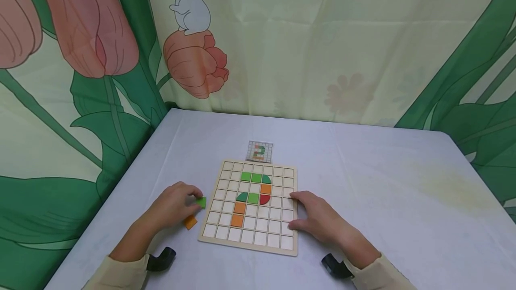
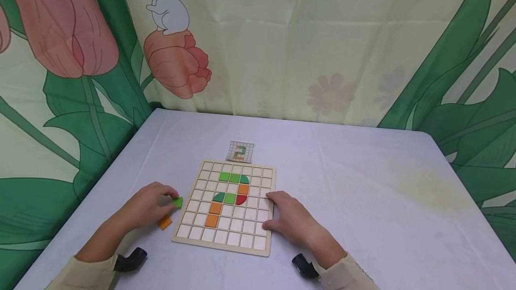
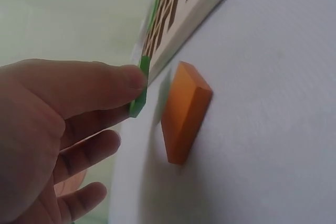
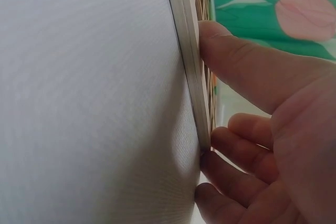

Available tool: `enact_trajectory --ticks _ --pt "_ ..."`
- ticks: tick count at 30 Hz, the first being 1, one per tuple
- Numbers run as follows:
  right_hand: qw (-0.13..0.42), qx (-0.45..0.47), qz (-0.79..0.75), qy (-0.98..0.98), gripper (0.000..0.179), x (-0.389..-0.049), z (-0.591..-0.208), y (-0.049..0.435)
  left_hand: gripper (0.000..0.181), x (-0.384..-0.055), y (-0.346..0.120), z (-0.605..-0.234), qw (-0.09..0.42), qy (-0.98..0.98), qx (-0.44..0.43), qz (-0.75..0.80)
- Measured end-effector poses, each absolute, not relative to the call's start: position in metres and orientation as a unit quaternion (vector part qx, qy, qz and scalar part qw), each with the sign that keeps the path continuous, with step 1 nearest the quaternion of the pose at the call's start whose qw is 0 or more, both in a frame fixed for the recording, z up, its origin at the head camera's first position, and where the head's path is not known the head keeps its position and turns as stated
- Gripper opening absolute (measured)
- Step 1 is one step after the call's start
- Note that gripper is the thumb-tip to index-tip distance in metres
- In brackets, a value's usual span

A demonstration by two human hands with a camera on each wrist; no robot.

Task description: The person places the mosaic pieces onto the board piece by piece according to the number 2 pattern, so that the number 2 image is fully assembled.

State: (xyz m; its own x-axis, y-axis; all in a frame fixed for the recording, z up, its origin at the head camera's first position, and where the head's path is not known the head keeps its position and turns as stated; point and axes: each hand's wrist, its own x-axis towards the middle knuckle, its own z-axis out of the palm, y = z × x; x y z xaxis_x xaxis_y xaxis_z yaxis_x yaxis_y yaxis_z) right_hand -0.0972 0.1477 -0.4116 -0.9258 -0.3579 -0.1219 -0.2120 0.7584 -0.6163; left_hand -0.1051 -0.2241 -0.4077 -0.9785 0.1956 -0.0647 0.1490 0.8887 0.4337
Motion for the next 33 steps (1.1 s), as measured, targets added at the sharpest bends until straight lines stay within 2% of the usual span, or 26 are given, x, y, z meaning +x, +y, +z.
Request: enact_trajectory --ticks 21,33 --pt "0.118 -0.156 -0.309 0.931 0.073 -0.098 -0.412 0.148 0.018 -0.102 -0.202 -0.382 0.048 0.964 0.13 0.225" --pt "0.115 -0.159 -0.31 0.93 0.073 -0.098 -0.412 0.148 0.016 -0.107 -0.173 -0.388 0.062 0.955 0.171 0.233"
